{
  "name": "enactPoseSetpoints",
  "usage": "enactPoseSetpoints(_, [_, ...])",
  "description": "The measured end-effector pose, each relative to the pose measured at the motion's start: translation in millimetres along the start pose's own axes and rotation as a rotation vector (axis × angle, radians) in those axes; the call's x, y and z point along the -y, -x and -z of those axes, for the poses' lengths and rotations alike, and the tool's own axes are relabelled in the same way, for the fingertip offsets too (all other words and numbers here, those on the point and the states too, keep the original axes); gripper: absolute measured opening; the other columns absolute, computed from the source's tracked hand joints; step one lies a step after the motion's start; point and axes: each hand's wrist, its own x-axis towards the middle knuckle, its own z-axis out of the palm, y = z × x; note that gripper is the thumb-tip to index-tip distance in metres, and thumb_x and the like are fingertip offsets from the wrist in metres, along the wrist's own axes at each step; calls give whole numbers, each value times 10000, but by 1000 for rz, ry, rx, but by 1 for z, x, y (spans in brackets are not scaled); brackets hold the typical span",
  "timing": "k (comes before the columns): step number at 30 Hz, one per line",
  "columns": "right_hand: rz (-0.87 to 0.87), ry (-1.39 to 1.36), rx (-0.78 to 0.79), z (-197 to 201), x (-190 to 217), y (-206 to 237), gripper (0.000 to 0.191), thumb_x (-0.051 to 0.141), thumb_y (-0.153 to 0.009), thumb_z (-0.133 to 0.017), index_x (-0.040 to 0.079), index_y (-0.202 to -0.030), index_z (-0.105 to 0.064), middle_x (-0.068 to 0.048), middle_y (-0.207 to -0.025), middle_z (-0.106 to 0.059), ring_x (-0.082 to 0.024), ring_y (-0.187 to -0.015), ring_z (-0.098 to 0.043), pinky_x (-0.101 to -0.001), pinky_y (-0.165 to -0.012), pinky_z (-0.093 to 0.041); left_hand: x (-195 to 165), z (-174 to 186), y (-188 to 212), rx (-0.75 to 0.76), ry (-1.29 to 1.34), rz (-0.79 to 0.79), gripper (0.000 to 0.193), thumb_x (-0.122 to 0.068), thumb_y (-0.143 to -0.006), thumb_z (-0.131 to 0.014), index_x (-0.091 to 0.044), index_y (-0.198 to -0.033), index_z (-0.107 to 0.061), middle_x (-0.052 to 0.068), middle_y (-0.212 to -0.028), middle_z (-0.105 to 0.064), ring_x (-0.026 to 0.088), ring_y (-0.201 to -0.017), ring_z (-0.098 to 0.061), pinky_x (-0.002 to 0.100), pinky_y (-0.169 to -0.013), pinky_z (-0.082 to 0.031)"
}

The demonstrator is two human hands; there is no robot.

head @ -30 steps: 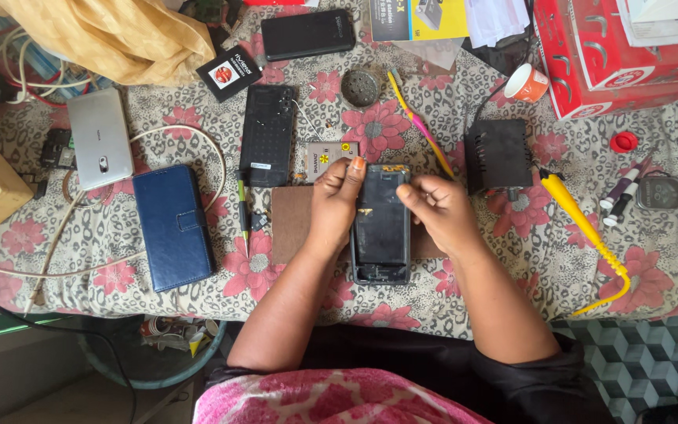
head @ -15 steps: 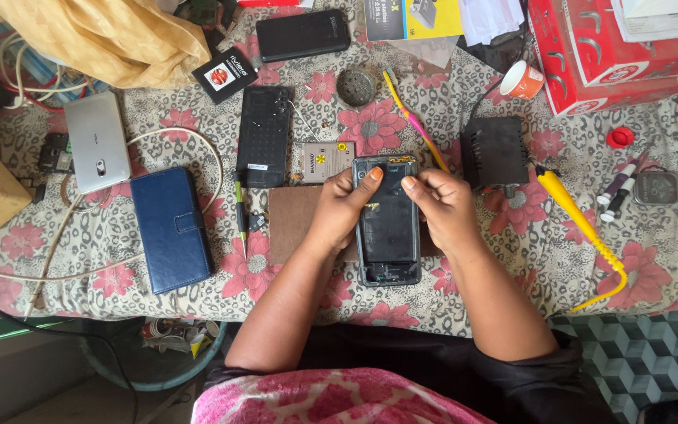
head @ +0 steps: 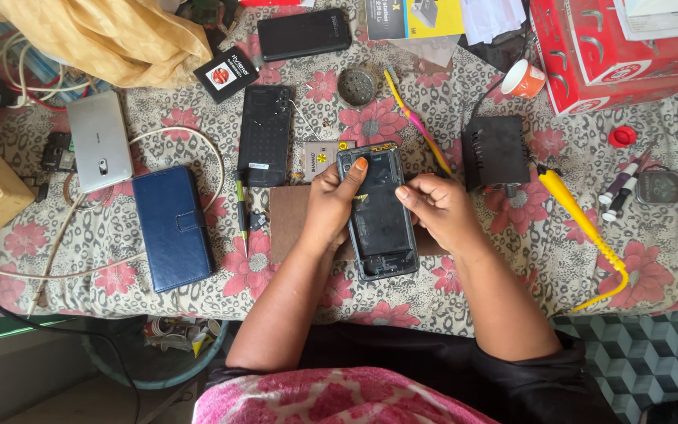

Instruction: The person solders a small circuit board with a soldering iron, brushes the board, then seats the board into a disassembled phone frame and tightens screws with a screwdriver, working over a cloth-covered table with other phone parts around.

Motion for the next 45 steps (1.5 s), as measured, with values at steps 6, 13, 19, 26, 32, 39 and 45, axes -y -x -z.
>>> enactPoseSetpoints(6, [-42,-35,81,2,6,2,208,228,-977,-718,29,-916,-713,55,-733,-631,-17,-587,-546,-193,-501,-438,-4,3,-1,-28,26,-39,215,-212,-1012,-674,-7,-1072,-695,74,-912,-751,122,-736,-698,275,-660,-578])
enactPoseSetpoints(13, [-215,-36,175,5,5,12,235,221,-985,-706,14,-874,-701,38,-664,-605,-22,-557,-538,-201,-471,-398,-7,8,-5,-73,91,-56,181,-187,-1016,-668,-12,-1054,-698,73,-907,-749,131,-731,-709,287,-654,-587])
enactPoseSetpoints(19, [-93,-177,160,-5,-4,12,224,202,-1003,-697,20,-872,-680,64,-726,-621,4,-622,-572,-189,-522,-459,-8,8,-5,-86,95,-85,182,-187,-1027,-677,-9,-1059,-701,80,-921,-752,130,-740,-706,281,-658,-576])
enactPoseSetpoints(26, [-181,3,304,9,-1,18,348,263,-1029,-690,17,-789,-634,28,-645,-564,-28,-556,-529,-203,-483,-401,-17,7,-5,-128,146,-118,197,-205,-1027,-646,-28,-1101,-690,84,-956,-752,146,-765,-720,312,-694,-603])
enactPoseSetpoints(32, [-238,-50,294,3,3,23,306,300,-978,-674,47,-807,-675,46,-685,-613,-20,-597,-574,-194,-519,-470,-19,7,-5,-134,184,-150,195,-194,-1044,-635,-21,-1111,-691,83,-991,-751,151,-807,-720,324,-734,-604])
enactPoseSetpoints(39, [-232,-33,215,-5,5,27,347,305,-994,-709,41,-785,-629,52,-681,-561,-19,-602,-561,-201,-502,-454,-18,8,-7,-152,194,-162,190,-188,-1042,-635,-22,-1106,-699,74,-979,-748,140,-790,-708,308,-719,-589])
enactPoseSetpoints(45, [-200,38,208,-11,11,25,281,319,-922,-740,59,-826,-688,48,-616,-609,-19,-544,-541,-197,-471,-424,-18,8,-10,-193,181,-206,182,-196,-1049,-643,-23,-1064,-695,76,-953,-743,141,-765,-700,311,-690,-580])
